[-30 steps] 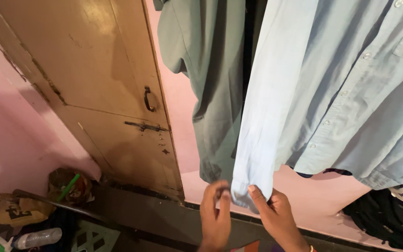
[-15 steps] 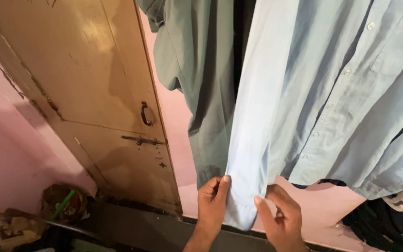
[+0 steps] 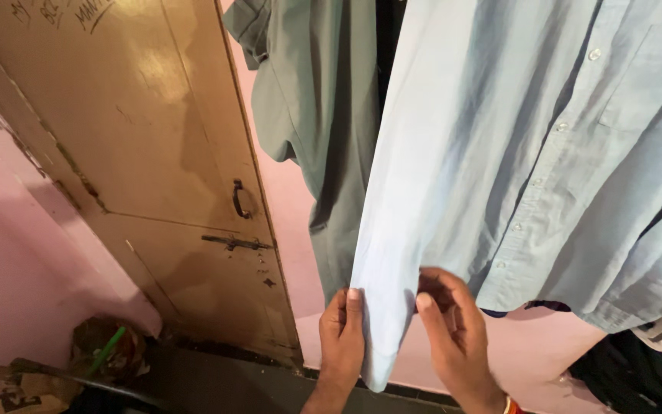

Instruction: The person buttons the cuffs and front placket of a light blue shirt hanging on a rack. Then the person picks up a plaid shirt, places it on a red hanger, and buttons its collar and front placket while it remains on the hanger.

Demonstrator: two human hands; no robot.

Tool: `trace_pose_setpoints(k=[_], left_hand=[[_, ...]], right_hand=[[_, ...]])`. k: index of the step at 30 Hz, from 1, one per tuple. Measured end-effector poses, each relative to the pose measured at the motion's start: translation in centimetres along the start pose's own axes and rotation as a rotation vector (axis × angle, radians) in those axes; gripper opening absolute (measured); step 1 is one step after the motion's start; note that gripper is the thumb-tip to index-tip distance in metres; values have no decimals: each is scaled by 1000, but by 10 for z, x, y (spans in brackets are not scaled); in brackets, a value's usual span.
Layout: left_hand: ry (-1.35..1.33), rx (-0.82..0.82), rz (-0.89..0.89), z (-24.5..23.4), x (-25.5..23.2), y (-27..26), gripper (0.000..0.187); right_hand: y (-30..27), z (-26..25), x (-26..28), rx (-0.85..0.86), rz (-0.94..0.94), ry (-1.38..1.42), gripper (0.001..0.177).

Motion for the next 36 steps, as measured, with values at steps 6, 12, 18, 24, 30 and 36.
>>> trace_pose_setpoints(k=[6, 12, 18, 24, 30, 36], left_hand=[[26, 28, 64, 1, -14, -6, 39], [187, 9, 181, 0, -31, -13, 30], [222, 37, 250, 5, -43, -18, 25], [255, 22, 255, 5, -48, -22, 25], [321, 10, 315, 7, -47, -24, 28], [330, 10, 361, 12, -58, -27, 24]], right_hand=[[60, 14, 49, -64, -365, -393, 29], [107, 28, 42, -4, -170, -188, 28], [116, 44, 32, 104, 18, -220, 15], [114, 51, 48, -124, 211, 144, 27], [119, 52, 49, 81, -38, 35, 22], [121, 54, 47, 127, -17, 113, 27]])
Point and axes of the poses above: each hand's wrist, its own y-axis towards the middle knuckle, its own z-axis out of the palm, x = y × z, the point moved 5 cm from there along y, towards the middle knuckle, and after that the axes turned 6 degrees about -x, right-handed, at the moved point
